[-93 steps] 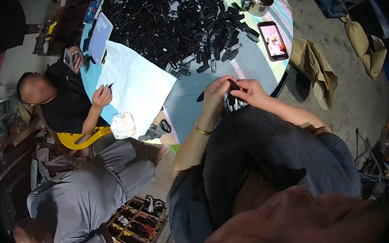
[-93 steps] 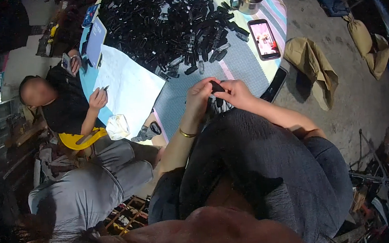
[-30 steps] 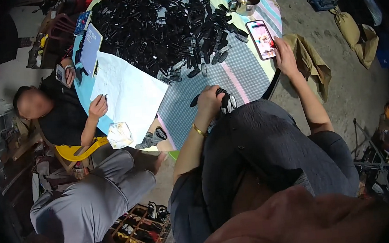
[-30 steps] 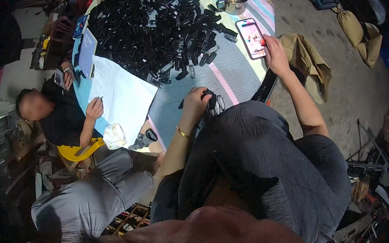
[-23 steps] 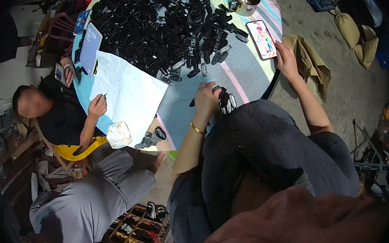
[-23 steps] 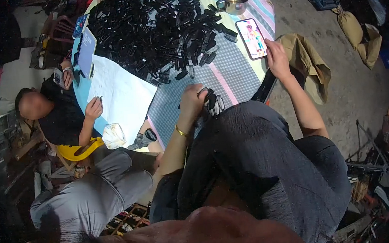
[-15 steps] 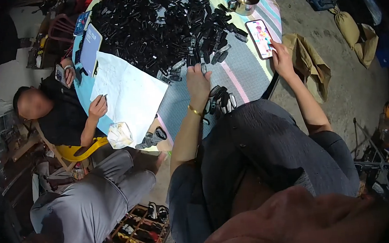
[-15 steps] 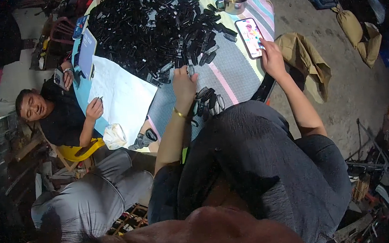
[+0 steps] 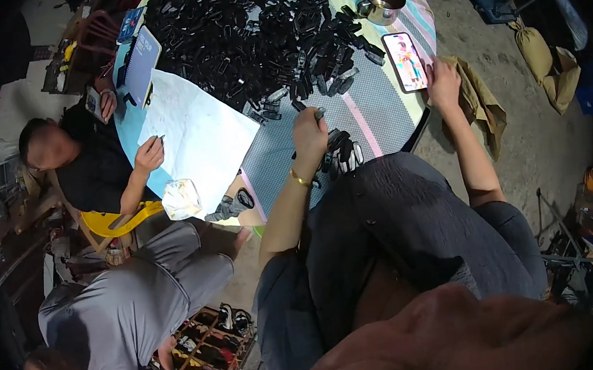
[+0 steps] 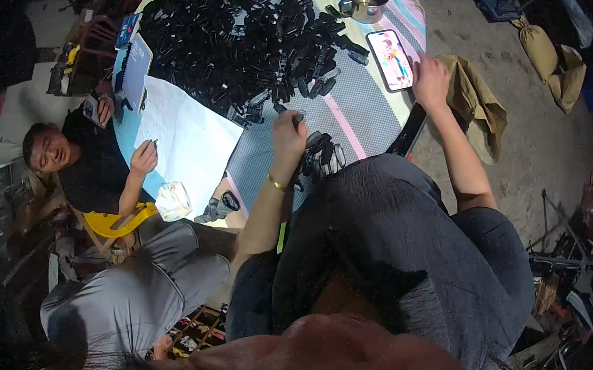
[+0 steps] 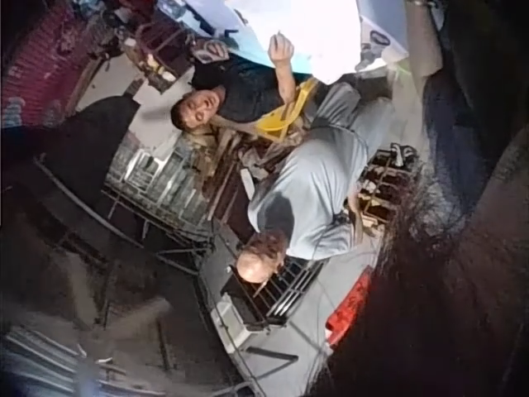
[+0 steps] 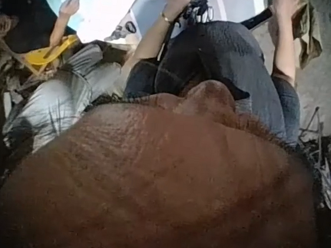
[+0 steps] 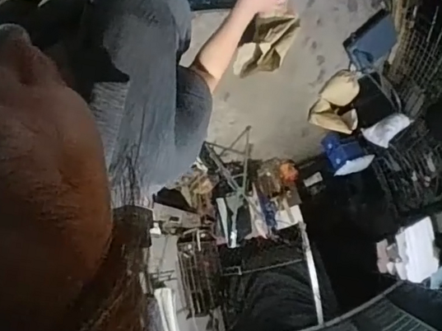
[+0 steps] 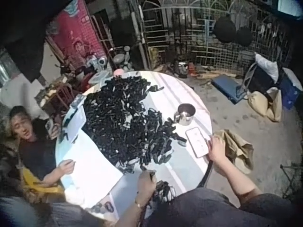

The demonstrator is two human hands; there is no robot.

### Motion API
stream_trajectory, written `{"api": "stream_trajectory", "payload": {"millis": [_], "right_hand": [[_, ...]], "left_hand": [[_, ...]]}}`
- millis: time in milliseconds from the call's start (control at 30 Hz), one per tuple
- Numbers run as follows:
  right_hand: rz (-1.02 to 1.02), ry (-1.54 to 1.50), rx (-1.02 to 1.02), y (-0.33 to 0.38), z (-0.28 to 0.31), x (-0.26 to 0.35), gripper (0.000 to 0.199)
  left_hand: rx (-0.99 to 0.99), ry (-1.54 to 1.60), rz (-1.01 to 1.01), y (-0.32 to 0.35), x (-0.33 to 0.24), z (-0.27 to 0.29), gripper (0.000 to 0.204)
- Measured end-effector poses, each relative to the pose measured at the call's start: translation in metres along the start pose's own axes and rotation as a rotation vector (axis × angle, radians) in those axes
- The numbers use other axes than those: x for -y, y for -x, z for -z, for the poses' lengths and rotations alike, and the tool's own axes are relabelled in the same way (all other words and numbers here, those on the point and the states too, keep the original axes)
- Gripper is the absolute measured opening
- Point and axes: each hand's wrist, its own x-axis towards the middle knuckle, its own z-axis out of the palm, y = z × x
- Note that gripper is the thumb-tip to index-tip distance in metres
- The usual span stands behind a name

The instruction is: Assembling small black plastic components by snapping them together manually.

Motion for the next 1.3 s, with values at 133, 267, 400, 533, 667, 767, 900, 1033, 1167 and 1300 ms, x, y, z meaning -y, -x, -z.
{"api": "stream_trajectory", "payload": {"millis": [133,267,400,533,667,767,900,1033,1167,1300], "right_hand": [[0.131,-0.324,0.002,0.006,0.001,0.007,0.028],[0.31,-0.578,0.174,0.017,0.011,0.066,0.02],[0.458,-0.644,0.294,0.025,0.013,0.113,0.018],[0.519,-0.597,0.3,0.02,0.002,0.141,0.018],[0.531,-0.505,0.151,0.004,-0.015,0.149,0.027],[0.45,-0.493,0.101,-0.018,-0.023,0.155,0.026],[0.43,-0.575,0.084,-0.047,-0.029,0.174,0.021],[0.631,-0.614,0.086,-0.065,-0.034,0.217,0.024],[0.593,-0.474,0.153,-0.083,-0.061,0.246,0.027],[0.63,-0.414,0.163,-0.091,-0.067,0.273,0.029]], "left_hand": [[0.147,0.56,0.254,0.006,0.006,0.006,0.035],[0.275,1.042,0.56,0.008,0.009,0.006,0.039],[0.302,1.179,0.626,0.011,0.009,0.011,0.034],[0.272,1.132,0.679,0.015,0.005,0.022,0.029],[0.238,1.221,0.714,0.019,0.005,0.026,0.029],[0.208,1.233,0.755,0.019,0.006,0.027,0.028],[0.194,1.213,0.729,0.021,0.014,0.02,0.028],[0.195,1.145,0.718,0.024,0.026,0.007,0.027],[0.188,1.155,0.723,0.027,0.033,-0.005,0.028],[0.267,1.183,0.682,0.029,0.042,-0.009,0.028]]}}
